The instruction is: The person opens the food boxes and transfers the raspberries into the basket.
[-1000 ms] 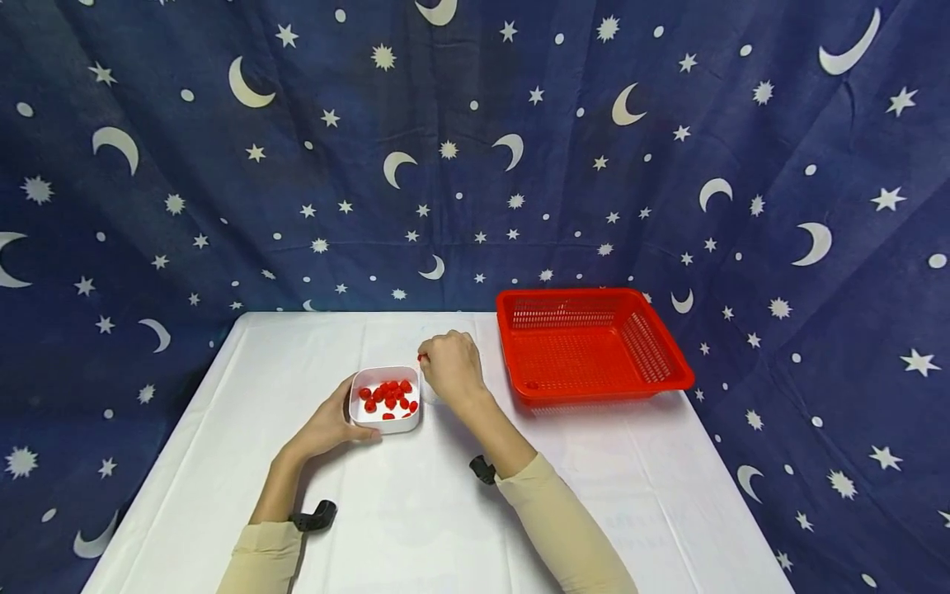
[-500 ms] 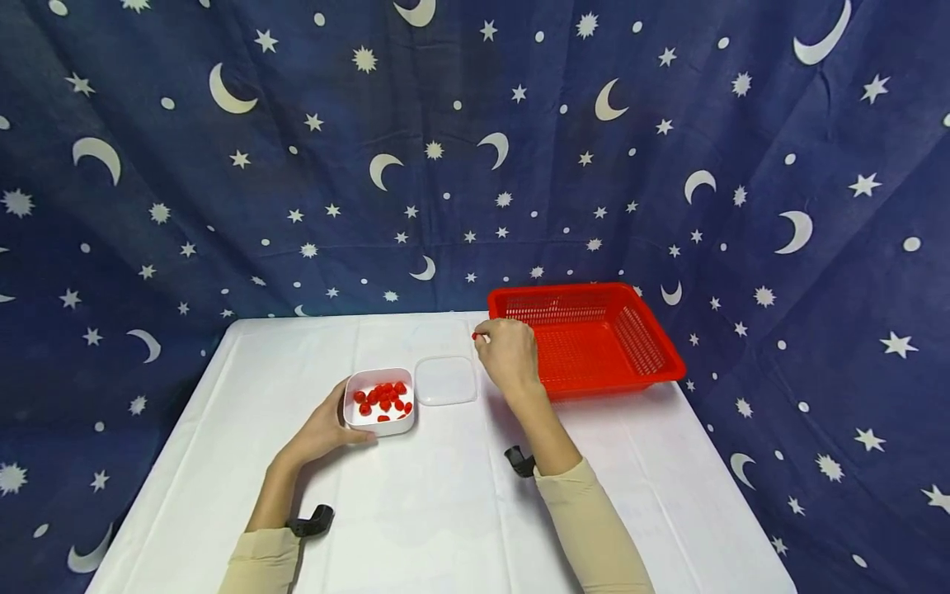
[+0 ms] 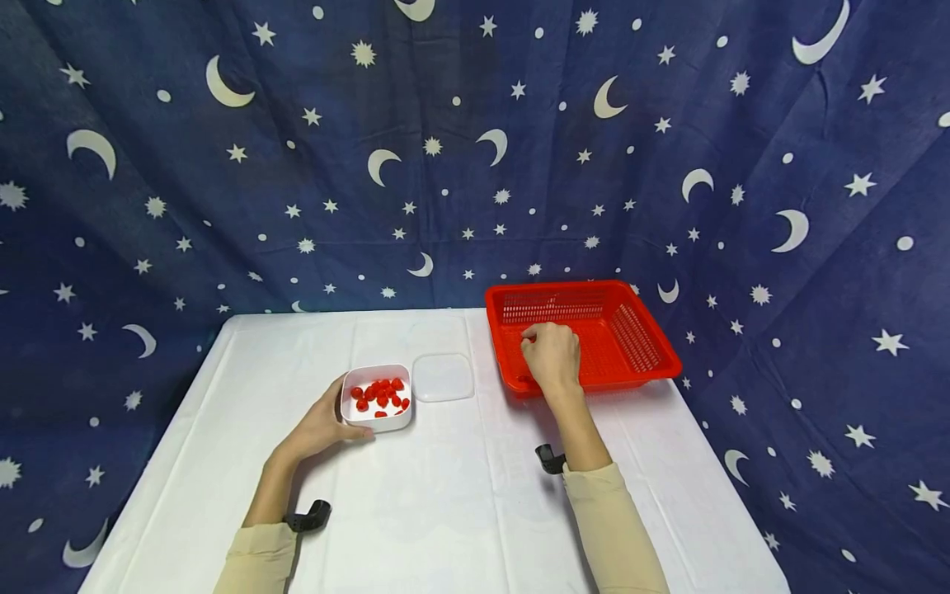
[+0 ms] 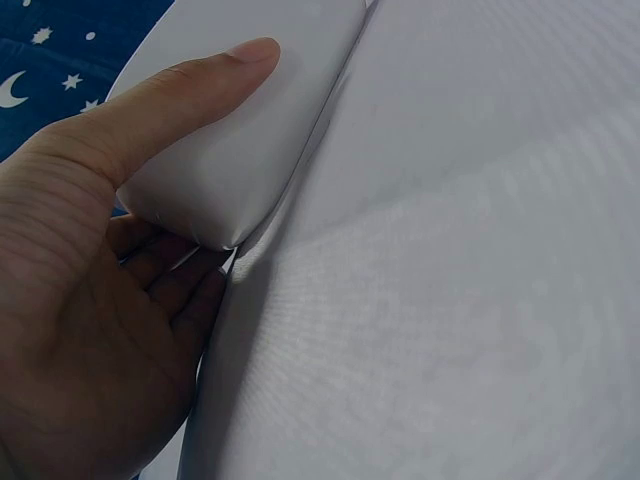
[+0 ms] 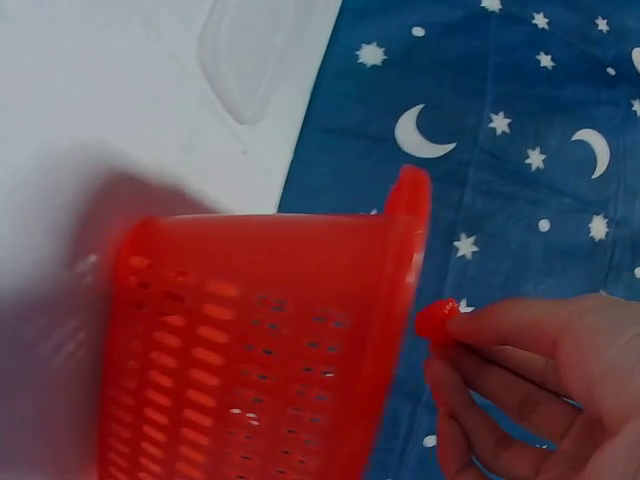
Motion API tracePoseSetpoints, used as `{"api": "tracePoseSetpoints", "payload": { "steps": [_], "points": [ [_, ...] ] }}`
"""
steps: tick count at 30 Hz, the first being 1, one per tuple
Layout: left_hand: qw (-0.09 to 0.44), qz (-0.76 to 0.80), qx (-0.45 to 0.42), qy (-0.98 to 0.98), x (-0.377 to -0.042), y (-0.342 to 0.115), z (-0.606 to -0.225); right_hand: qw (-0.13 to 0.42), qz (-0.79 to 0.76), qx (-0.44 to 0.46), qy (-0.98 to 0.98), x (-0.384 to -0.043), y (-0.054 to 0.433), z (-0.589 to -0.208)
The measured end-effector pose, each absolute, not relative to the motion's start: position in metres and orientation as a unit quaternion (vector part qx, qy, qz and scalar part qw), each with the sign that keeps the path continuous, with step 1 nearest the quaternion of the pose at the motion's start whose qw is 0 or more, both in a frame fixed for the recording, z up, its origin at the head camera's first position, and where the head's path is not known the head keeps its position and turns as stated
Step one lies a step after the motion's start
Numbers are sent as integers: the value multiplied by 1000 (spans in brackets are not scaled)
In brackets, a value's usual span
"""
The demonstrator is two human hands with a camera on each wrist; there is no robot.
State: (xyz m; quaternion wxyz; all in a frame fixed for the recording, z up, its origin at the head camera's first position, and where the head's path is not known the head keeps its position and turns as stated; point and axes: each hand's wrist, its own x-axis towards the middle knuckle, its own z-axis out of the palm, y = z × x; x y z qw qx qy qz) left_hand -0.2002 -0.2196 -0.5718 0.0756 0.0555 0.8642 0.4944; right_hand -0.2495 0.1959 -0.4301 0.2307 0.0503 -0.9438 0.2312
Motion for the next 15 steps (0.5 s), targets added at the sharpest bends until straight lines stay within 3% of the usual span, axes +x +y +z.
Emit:
{"api": "tracePoseSetpoints", "payload": {
  "steps": [15],
  "points": [
    [77, 494, 48, 865, -202, -219, -572, 51, 171, -2, -984, -264, 209, -449]
  ]
}}
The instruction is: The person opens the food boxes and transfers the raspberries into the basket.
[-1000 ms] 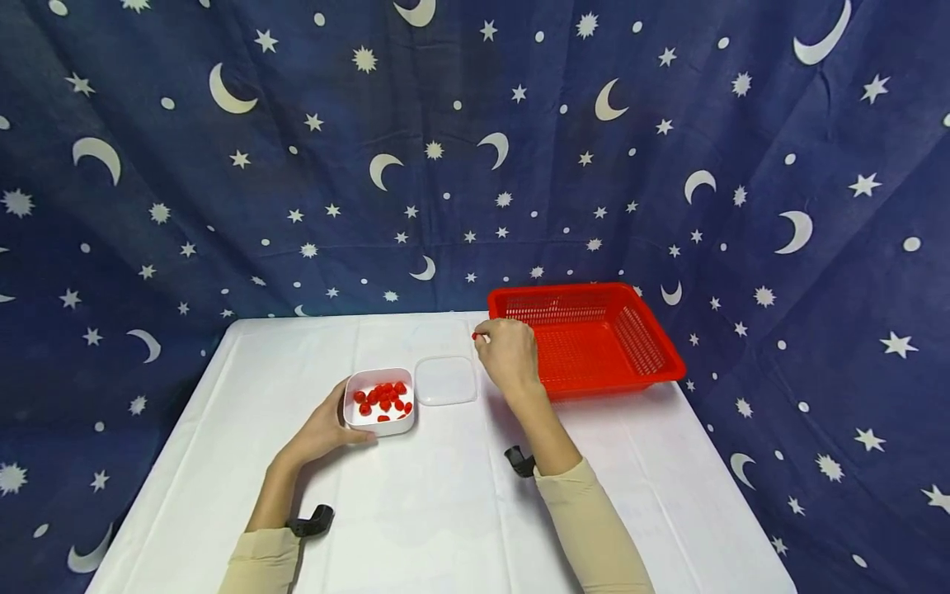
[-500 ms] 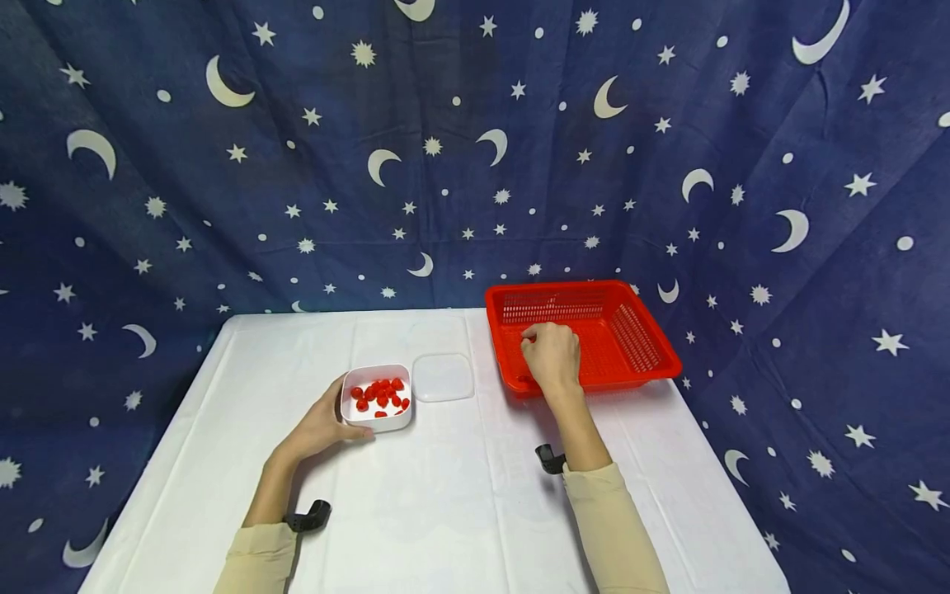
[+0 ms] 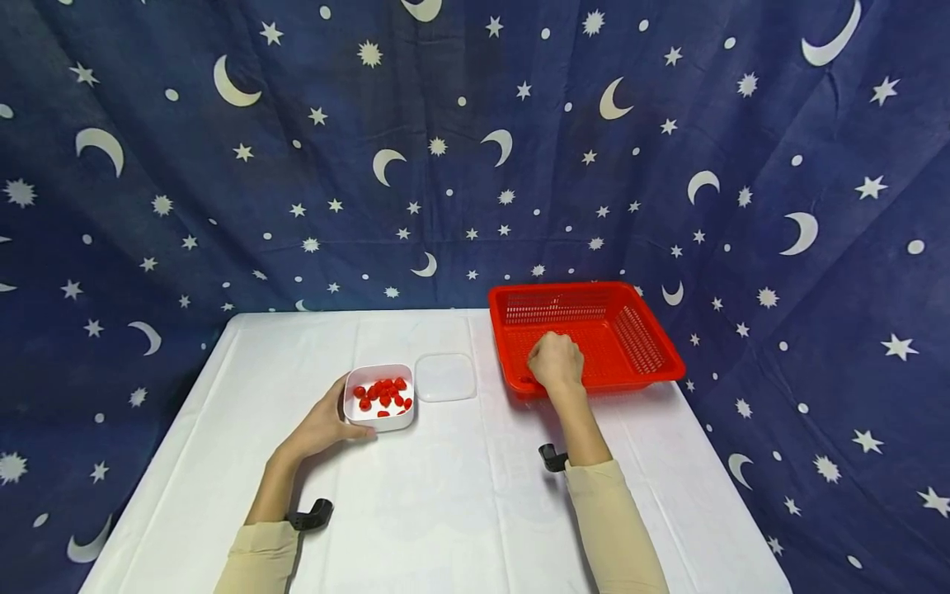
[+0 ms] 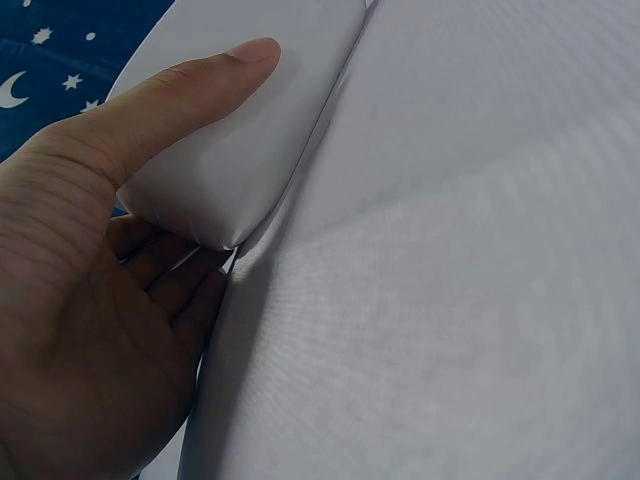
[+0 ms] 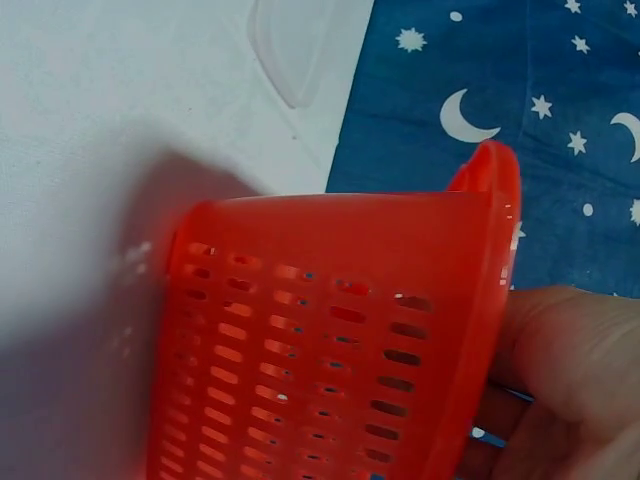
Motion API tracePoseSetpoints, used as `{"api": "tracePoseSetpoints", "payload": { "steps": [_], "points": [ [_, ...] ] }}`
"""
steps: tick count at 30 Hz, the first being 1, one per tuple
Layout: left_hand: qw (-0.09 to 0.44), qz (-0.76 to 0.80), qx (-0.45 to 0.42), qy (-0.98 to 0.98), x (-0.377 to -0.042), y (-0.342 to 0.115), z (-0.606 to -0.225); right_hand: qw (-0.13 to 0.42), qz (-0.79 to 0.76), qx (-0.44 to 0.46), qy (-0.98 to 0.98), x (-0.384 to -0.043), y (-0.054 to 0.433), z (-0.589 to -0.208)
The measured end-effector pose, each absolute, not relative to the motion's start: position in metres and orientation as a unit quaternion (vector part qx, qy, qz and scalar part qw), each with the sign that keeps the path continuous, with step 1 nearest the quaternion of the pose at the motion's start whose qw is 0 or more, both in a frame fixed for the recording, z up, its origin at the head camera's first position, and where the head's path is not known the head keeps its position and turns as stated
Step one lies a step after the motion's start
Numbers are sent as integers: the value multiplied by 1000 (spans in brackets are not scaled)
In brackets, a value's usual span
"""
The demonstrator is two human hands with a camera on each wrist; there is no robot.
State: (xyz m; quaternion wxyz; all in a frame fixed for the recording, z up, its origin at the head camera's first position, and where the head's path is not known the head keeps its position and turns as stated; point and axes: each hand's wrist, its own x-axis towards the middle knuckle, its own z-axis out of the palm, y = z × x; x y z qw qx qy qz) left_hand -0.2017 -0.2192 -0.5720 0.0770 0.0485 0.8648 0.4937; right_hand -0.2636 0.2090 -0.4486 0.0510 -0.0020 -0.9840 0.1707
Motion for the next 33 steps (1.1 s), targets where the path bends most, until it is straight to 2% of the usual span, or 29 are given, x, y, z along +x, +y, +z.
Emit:
{"api": "tracePoseSetpoints", "payload": {
  "steps": [11, 22, 33],
  "points": [
    [72, 492, 42, 866, -202, -218, -572, 32, 157, 3, -987, -272, 212, -456],
    [74, 492, 45, 866, -201, -221, -570, -33, 167, -7, -985, -278, 207, -461],
    [67, 503, 58, 859, -202, -221, -573, -46, 156, -10, -987, -280, 207, -464]
  ]
}}
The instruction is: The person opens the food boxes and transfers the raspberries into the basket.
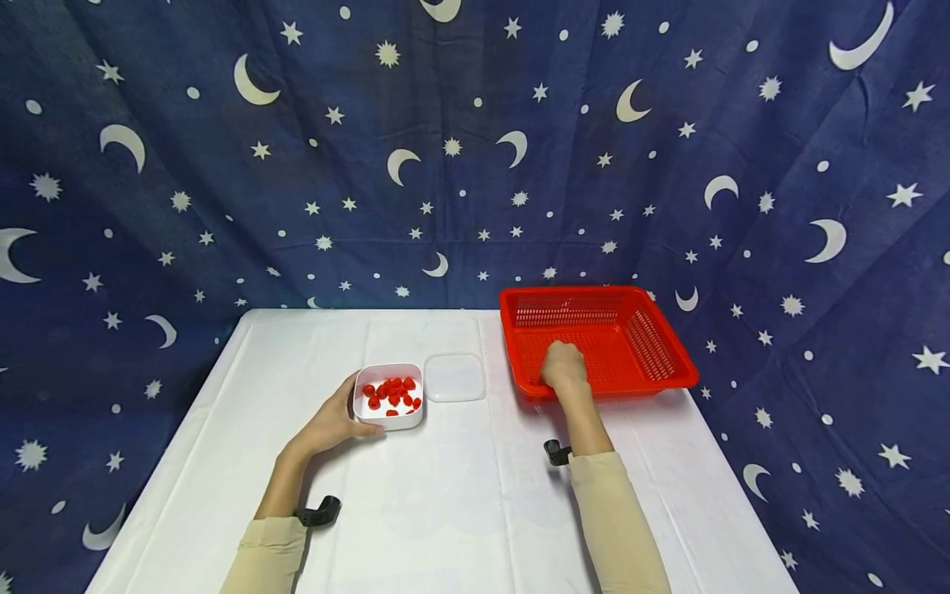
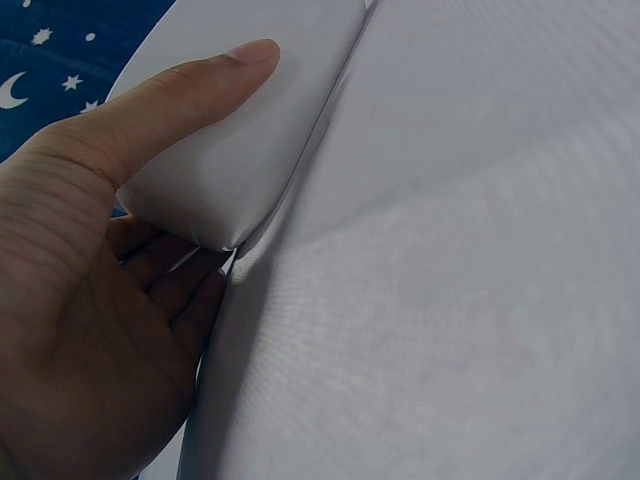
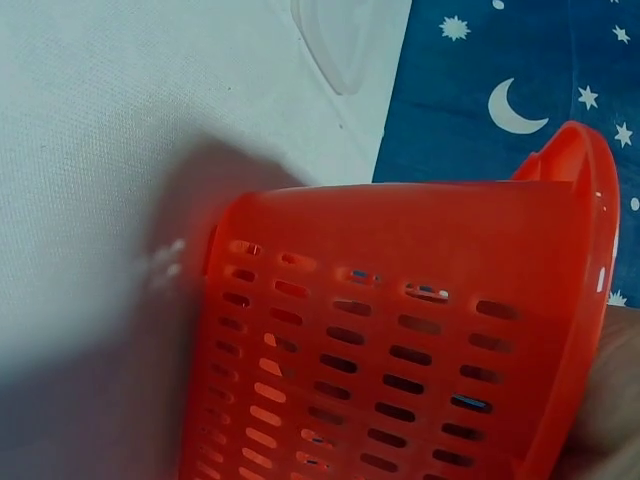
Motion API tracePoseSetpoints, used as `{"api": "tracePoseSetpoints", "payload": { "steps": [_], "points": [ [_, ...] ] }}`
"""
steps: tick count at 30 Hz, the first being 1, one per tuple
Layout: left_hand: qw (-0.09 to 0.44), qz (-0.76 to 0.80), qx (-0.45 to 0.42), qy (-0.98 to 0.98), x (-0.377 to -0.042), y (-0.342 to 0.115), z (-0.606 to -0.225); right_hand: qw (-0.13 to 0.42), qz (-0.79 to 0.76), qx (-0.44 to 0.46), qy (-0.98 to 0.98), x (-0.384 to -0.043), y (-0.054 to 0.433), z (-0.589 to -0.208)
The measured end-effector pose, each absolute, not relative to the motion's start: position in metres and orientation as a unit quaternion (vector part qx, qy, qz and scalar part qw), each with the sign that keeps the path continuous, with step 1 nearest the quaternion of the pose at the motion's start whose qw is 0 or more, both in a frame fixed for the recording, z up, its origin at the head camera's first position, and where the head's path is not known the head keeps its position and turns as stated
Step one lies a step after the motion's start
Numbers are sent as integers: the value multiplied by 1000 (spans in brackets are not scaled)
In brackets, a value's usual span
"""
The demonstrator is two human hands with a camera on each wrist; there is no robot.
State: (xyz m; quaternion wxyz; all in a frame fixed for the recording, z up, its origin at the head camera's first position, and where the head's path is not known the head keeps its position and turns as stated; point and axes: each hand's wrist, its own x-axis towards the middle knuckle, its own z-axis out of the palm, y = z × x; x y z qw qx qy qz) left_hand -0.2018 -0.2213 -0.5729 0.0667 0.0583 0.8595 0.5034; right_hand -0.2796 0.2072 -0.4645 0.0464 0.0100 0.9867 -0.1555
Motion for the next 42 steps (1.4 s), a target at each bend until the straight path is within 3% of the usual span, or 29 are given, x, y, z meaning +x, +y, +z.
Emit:
{"api": "tracePoseSetpoints", "payload": {
  "steps": [14, 27, 33, 42],
  "points": [
    [73, 500, 49, 862, -200, -219, -574, 104, -167, 16, 980, -280, 215, -468],
    [65, 507, 58, 858, -201, -220, -575, 108, -171, 12, 979, -281, 218, -465],
    [64, 503, 59, 860, -200, -222, -575, 80, -175, 15, 981, -280, 217, -456],
    [66, 505, 59, 859, -200, -221, -572, -17, -211, 7, 977, -275, 206, -435]
  ]
}}
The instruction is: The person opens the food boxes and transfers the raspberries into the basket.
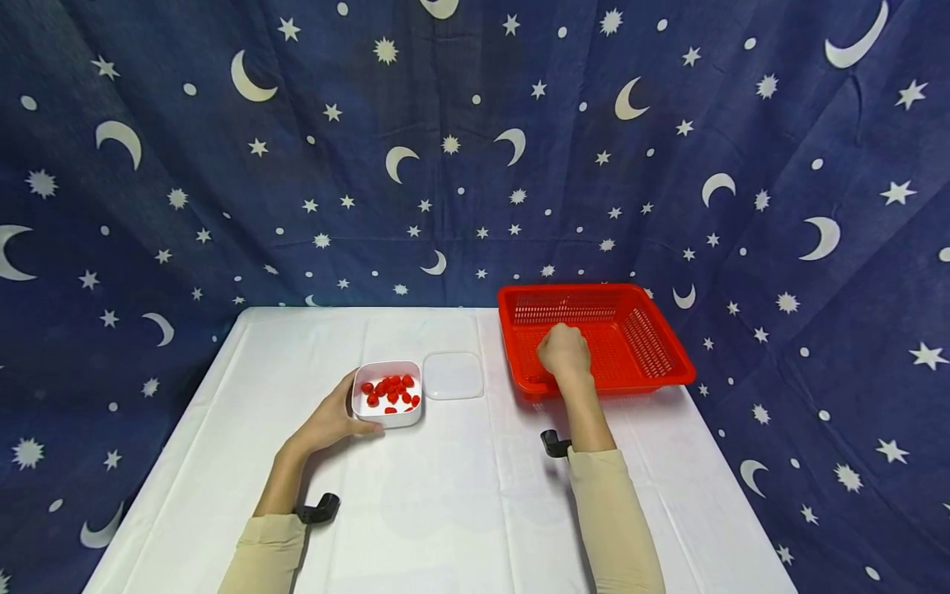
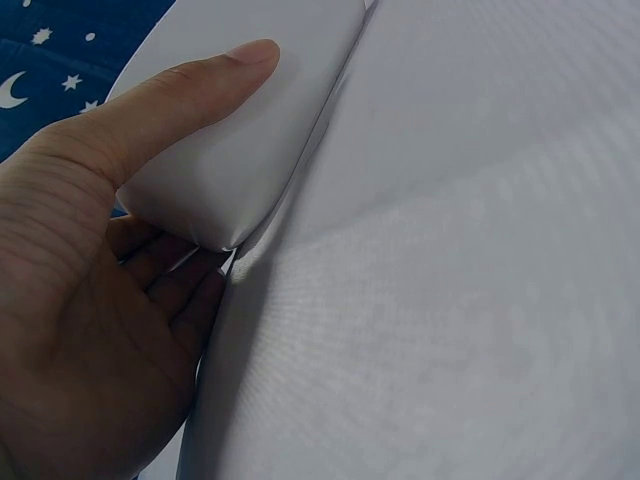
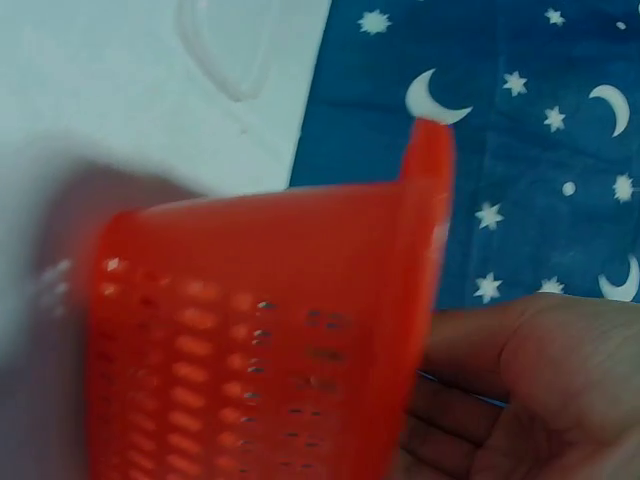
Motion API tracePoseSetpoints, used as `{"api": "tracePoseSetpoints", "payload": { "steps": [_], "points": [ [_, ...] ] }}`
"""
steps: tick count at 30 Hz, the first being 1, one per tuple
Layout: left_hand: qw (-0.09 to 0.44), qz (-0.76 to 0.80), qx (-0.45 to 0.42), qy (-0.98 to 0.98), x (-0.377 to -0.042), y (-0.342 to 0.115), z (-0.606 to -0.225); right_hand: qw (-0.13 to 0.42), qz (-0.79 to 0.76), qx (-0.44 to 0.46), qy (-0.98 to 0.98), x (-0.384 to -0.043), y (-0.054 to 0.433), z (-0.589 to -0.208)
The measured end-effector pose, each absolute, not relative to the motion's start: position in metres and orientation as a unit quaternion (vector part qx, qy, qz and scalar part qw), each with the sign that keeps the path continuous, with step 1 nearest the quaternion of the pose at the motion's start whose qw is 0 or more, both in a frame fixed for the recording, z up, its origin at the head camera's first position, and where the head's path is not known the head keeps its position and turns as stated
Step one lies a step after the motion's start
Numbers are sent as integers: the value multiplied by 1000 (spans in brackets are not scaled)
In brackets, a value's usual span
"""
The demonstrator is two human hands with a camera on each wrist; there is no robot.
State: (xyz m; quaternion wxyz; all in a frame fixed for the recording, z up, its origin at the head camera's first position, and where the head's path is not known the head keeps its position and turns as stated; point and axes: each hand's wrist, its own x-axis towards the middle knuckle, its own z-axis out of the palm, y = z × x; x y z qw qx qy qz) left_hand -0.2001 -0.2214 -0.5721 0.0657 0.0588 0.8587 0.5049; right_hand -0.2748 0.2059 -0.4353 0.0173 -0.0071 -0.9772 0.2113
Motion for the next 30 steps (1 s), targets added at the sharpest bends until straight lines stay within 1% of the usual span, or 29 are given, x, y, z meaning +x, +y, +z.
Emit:
{"api": "tracePoseSetpoints", "payload": {
  "steps": [5, 15, 26, 30],
  "points": [
    [69, 511, 60, 855, -199, -222, -572, 59, 223, -1, -973, -272, 194, -423],
    [66, 502, 59, 861, -201, -221, -571, 127, 246, 44, -960, -258, 163, -403],
    [73, 497, 45, 864, -201, -221, -569, 156, 253, 96, -950, -252, 130, -403],
    [76, 496, 40, 864, -201, -221, -569, 157, 255, 107, -948, -250, 122, -404]
  ]
}}
